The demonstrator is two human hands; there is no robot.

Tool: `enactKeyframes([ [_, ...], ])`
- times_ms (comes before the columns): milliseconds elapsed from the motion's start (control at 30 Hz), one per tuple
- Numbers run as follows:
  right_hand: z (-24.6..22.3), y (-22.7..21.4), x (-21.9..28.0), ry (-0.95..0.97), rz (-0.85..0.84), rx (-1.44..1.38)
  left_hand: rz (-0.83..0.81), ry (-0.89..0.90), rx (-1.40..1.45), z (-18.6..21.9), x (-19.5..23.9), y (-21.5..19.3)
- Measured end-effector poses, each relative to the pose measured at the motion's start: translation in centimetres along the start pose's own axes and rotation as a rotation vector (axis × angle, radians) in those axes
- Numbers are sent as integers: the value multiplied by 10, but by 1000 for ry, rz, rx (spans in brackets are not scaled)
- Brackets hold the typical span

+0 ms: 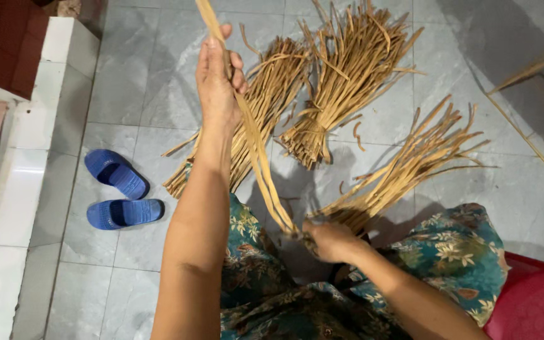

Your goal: The person sits on the floor and uses shears to cut long dried plant strips into shorter pieces. They repeatedly pick up strips, cut them, and drop the pieces onto the floor.

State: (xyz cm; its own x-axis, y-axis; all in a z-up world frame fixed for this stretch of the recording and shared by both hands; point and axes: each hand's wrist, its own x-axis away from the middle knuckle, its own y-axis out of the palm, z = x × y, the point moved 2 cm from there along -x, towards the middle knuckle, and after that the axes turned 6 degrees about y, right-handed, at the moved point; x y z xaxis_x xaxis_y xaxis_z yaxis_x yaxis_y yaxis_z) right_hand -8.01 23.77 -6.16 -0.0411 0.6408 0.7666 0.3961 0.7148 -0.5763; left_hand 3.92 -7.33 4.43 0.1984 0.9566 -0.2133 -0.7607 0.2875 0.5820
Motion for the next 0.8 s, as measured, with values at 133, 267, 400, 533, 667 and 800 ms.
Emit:
enactKeyframes([
  [133,3,1,-2,-107,55,60,-60,-43,-44,7,8,8],
  [267,23,-53,17,206,-1,-167,-98,-83,-124,10,20,18],
  [400,47,-102,51,196,415,-492,-158,-161,-173,15,40,28],
  [533,61,-119,68,-245,817,-915,-247,-227,-276,14,66,38],
  [667,69,-118,70,-463,757,-1063,-407,-241,-393,10,81,44],
  [800,70,-118,75,-462,755,-1040,-539,-291,-492,9,87,47],
])
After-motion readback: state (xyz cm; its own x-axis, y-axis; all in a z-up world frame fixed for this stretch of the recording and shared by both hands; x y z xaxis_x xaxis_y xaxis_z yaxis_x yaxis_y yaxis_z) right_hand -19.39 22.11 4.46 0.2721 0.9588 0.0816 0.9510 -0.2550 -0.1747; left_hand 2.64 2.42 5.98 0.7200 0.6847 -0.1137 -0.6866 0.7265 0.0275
